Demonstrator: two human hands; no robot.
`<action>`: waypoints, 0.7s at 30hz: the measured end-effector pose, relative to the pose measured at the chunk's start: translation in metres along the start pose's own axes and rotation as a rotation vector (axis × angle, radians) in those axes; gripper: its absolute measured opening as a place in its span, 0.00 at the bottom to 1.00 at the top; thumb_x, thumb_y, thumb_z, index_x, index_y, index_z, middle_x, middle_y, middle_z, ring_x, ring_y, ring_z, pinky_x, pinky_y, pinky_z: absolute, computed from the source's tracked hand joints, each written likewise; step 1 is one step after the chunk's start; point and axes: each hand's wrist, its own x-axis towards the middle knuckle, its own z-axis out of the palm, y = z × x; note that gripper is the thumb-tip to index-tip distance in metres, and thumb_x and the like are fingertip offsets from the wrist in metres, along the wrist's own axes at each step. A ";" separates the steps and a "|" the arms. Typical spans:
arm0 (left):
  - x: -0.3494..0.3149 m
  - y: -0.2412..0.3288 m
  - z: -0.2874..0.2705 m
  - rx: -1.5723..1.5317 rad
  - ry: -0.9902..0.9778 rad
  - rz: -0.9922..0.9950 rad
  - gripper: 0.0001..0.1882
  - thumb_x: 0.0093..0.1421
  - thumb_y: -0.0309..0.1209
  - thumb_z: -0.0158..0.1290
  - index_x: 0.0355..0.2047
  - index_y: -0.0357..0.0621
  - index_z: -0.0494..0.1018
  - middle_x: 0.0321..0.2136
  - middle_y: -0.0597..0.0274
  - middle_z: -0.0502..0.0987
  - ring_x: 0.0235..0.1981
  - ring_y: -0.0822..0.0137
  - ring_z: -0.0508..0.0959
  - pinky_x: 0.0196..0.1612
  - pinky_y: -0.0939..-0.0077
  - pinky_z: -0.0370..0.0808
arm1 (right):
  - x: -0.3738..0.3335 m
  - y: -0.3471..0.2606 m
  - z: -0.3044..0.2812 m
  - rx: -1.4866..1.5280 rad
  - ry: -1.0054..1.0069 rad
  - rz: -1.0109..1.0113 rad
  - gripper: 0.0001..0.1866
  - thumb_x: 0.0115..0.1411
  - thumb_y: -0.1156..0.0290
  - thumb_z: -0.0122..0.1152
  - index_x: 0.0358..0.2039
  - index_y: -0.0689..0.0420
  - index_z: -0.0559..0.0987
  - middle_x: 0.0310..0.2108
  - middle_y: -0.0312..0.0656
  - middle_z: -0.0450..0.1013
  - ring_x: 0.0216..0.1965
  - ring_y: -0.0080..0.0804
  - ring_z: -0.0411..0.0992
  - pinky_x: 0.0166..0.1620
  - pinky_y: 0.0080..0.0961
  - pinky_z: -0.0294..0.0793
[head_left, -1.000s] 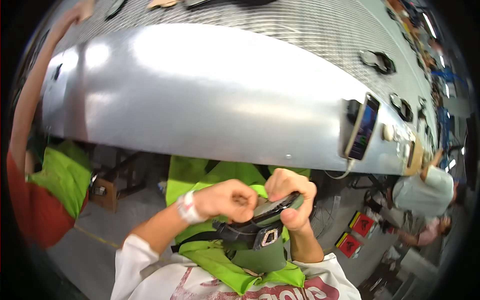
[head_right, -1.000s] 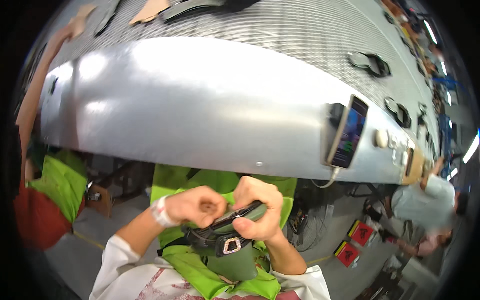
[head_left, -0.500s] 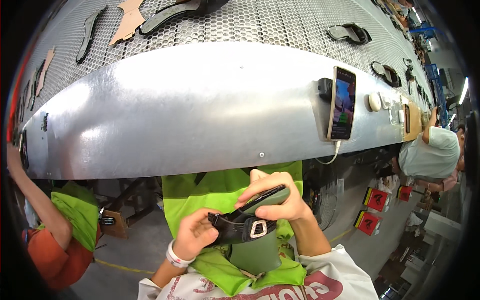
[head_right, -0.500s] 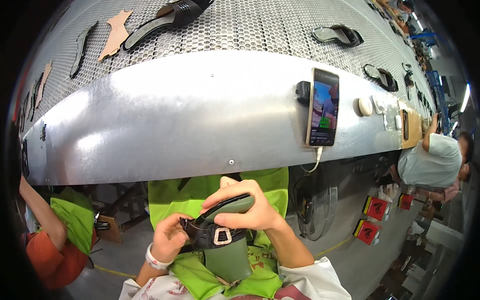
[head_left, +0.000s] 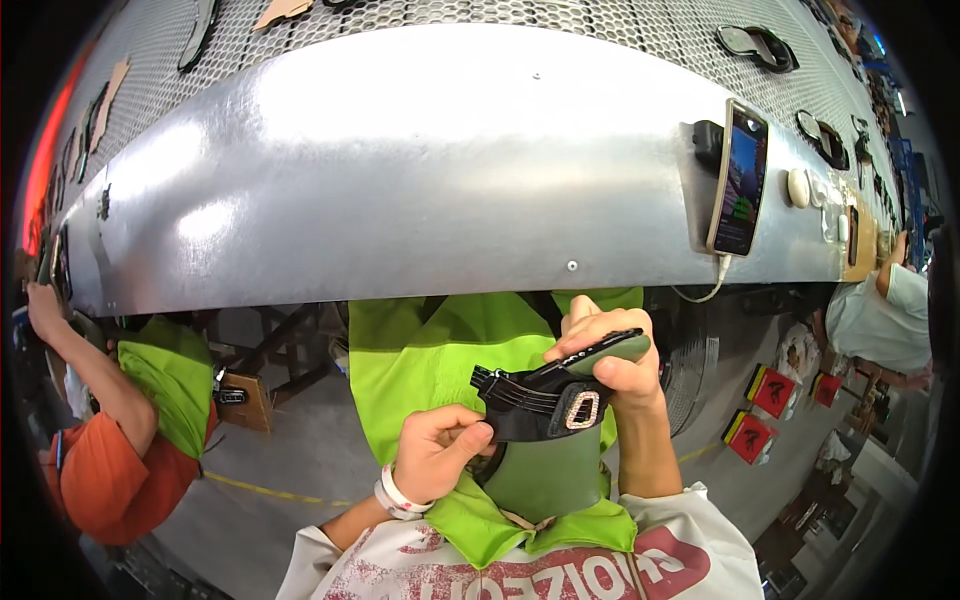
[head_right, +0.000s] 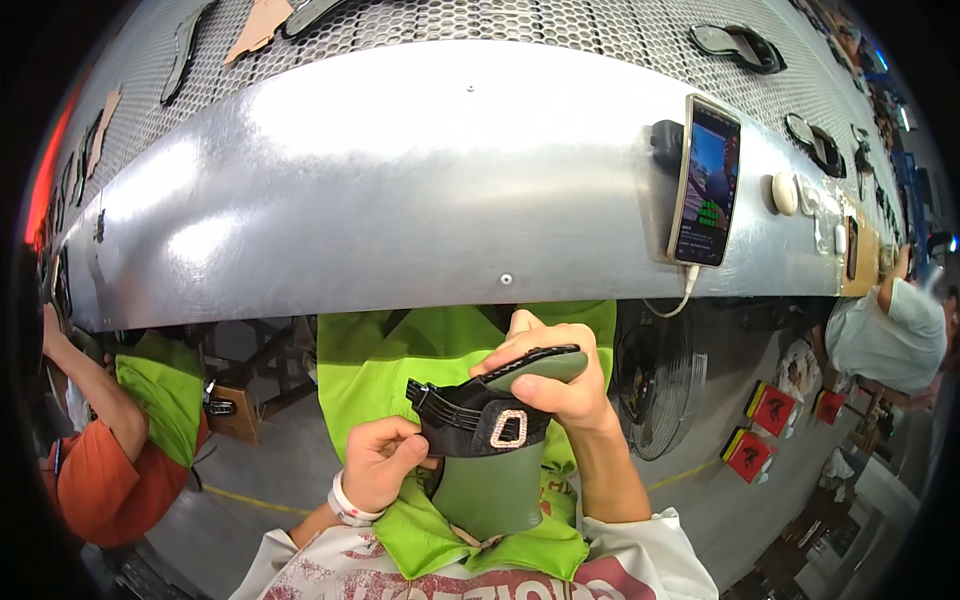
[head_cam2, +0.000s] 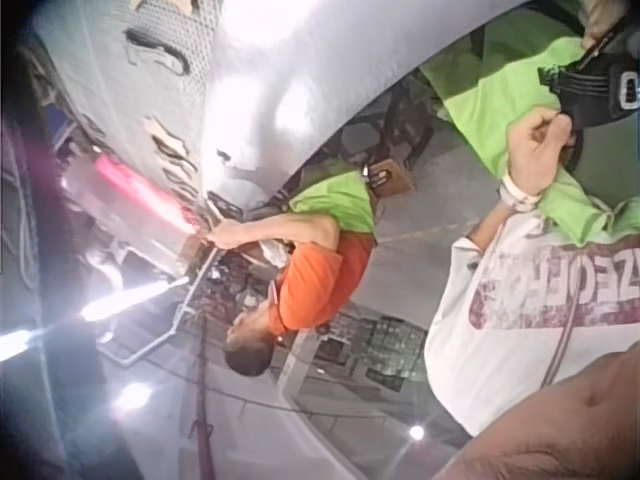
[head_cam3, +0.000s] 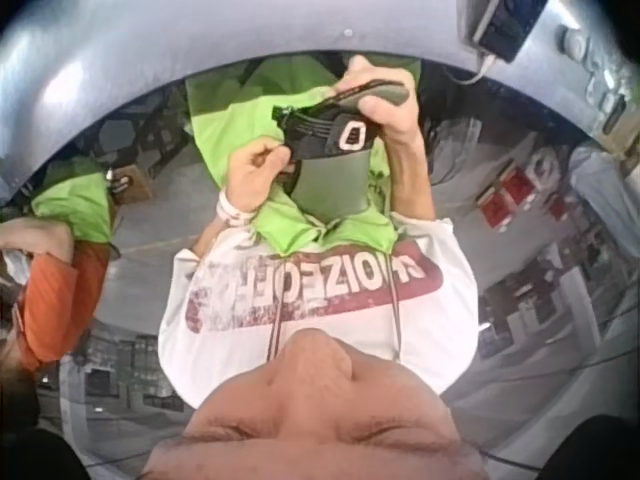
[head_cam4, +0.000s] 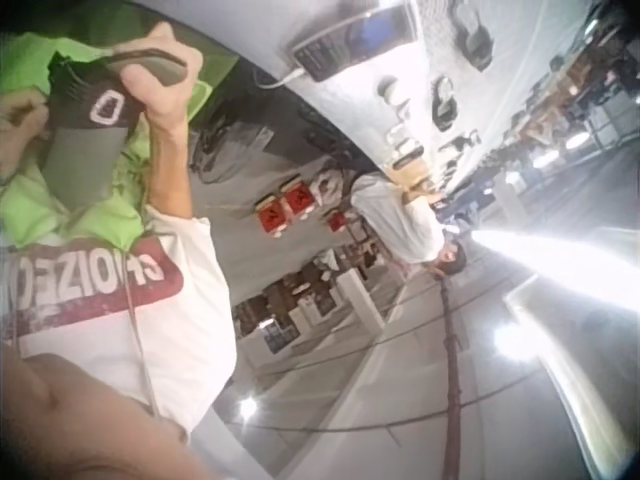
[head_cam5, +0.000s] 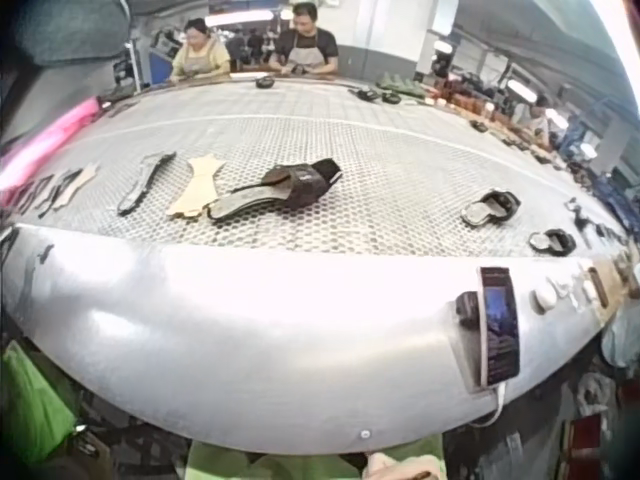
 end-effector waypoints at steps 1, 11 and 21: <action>0.003 0.001 0.001 0.005 -0.010 -0.016 0.08 0.64 0.25 0.55 0.35 0.29 0.75 0.28 0.61 0.80 0.28 0.74 0.79 0.33 0.80 0.77 | -0.002 0.005 -0.003 0.044 -0.007 -0.044 0.20 0.47 0.61 0.66 0.33 0.66 0.83 0.32 0.53 0.81 0.28 0.28 0.63 0.32 0.24 0.61; 0.073 -0.015 0.001 -0.141 -0.611 -0.465 0.09 0.54 0.24 0.63 0.33 0.30 0.78 0.26 0.61 0.79 0.21 0.77 0.76 0.24 0.83 0.72 | 0.002 0.004 -0.005 0.264 -0.131 -0.254 0.18 0.47 0.60 0.69 0.32 0.62 0.84 0.33 0.50 0.81 0.28 0.28 0.59 0.30 0.26 0.55; -0.009 0.048 0.011 -0.031 -0.109 -0.176 0.24 0.59 0.26 0.60 0.52 0.25 0.68 0.47 0.54 0.75 0.48 0.69 0.75 0.53 0.74 0.70 | 0.018 -0.068 0.051 -0.566 0.100 -0.063 0.09 0.47 0.67 0.71 0.26 0.58 0.83 0.21 0.38 0.74 0.24 0.29 0.63 0.29 0.26 0.63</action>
